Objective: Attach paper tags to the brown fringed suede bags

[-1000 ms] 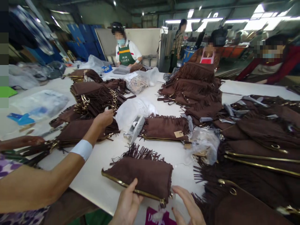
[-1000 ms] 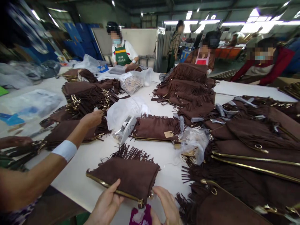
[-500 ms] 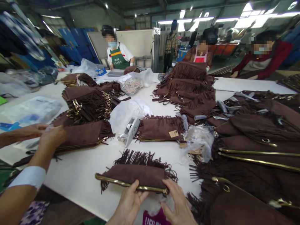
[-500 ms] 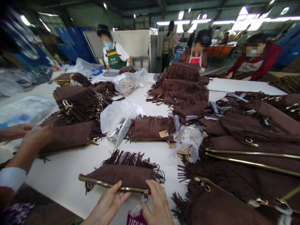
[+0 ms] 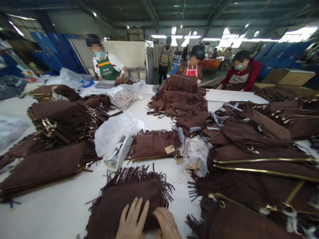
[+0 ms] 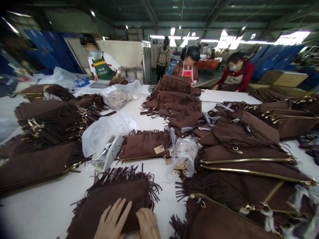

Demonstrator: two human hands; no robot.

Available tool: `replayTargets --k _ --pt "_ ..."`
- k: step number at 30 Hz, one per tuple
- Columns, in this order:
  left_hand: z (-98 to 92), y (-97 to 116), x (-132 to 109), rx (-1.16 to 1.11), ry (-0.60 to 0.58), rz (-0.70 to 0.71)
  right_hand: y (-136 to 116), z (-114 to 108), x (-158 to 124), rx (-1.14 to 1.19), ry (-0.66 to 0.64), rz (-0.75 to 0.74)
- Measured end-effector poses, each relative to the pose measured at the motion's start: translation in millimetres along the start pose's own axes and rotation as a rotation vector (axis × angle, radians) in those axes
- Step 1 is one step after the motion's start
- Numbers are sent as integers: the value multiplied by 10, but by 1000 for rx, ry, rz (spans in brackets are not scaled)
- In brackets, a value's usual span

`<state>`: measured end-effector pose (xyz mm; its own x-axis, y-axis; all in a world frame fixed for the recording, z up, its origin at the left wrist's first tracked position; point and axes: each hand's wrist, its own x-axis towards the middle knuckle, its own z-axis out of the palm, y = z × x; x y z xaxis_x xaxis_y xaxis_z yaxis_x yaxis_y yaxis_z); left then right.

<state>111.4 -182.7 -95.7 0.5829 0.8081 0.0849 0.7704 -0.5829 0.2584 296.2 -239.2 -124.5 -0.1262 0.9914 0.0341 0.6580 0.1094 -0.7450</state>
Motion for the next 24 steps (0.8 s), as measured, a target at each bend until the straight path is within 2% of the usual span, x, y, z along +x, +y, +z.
replayTargets --k 2,3,6,9,12,16,20,24 --pt "147 -24 61 201 -6 108 47 -83 30 10 -42 10" --pt "202 -35 82 264 -23 148 77 -150 61 -2 12 72" --pt "313 -99 96 373 -16 215 230 -385 217 -107 307 388" --pt "361 -192 91 423 92 280 478 -553 407 -194 430 537" --pt "363 -245 117 440 184 336 724 -599 528 -202 428 545" --pt "364 -242 143 437 219 344 876 -586 546 -162 455 563" --pt "362 -226 112 407 184 321 776 -672 461 -61 478 498" --pt "201 -128 194 182 50 208 514 -843 327 63 473 362"
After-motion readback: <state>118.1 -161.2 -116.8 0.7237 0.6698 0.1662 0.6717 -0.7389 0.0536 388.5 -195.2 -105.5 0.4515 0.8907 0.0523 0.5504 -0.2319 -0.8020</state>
